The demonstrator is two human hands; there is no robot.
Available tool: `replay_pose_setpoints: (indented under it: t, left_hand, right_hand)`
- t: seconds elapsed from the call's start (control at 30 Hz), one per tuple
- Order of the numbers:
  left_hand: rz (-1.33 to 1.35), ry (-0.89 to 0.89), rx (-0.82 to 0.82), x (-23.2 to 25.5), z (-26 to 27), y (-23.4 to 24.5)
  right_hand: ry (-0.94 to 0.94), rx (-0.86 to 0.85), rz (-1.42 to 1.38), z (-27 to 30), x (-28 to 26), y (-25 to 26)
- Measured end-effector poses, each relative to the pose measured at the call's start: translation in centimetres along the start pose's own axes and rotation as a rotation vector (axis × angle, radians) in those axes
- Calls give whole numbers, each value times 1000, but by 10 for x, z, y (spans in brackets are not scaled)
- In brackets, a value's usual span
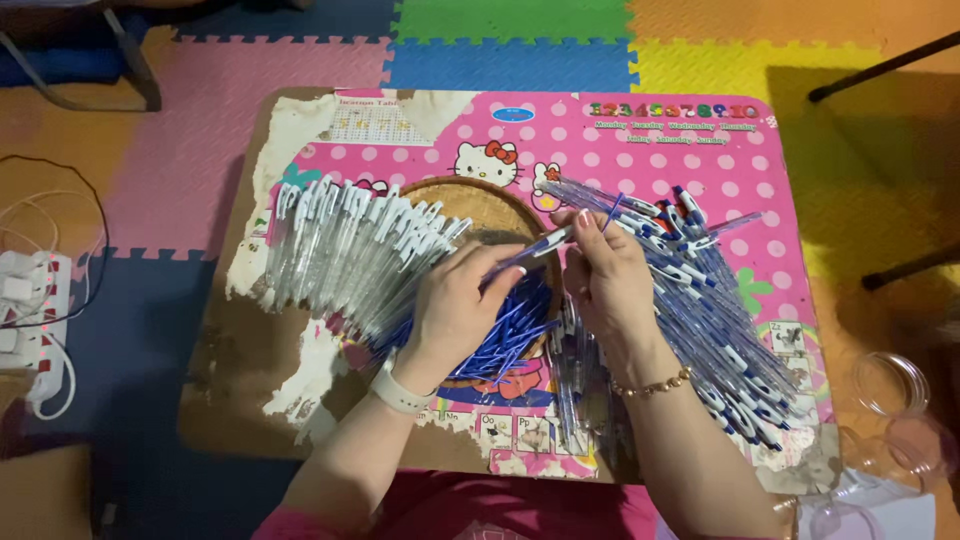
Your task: The person assembles pens by inserting the ink tube and tip into the pen barrel and then snapping on the pen cap by hand.
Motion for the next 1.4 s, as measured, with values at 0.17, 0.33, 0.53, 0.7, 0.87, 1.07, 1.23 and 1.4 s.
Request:
replay_pose_setpoints:
  t: [0.17, 0.33, 0.53, 0.7, 0.87, 1.07, 1.23, 1.4]
  left_hand:
    - [-133, 7, -27, 9, 3, 9]
    - [-147, -2, -63, 15, 5, 15]
    - [-184, 38, -103, -1, 10, 17]
    - [-256, 75, -163, 1, 1, 36]
    - [-367, -84, -108, 16, -7, 46]
    - [-676, -433, 8, 44, -21, 54]
    - [-784, -550, 44, 61, -26, 60]
    - [-762, -501, 48, 57, -26, 67]
  right_hand:
    - [-4, -8, -46, 2, -3, -7]
    - [48, 59, -64, -6, -8, 5]
    - [13, 173, -125, -27, -5, 39]
    - [-96, 55, -110, -19, 4, 24]
    - [-180, -43, -82, 0, 16, 0]
    - [-258, -71, -130, 1, 30, 0]
    - [-288, -86, -126, 5, 31, -2]
    - [-239, -99, -52, 1, 26, -1]
Point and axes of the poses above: each hand's wrist, its own z-axis away from the middle knuckle, its own y-axis out of the back of the hand, x = y × z, the point moved 5 cm from there along -z, towards the middle knuckle, and after that the axes turned 7 degrees about -z, right-handed, at the moved point
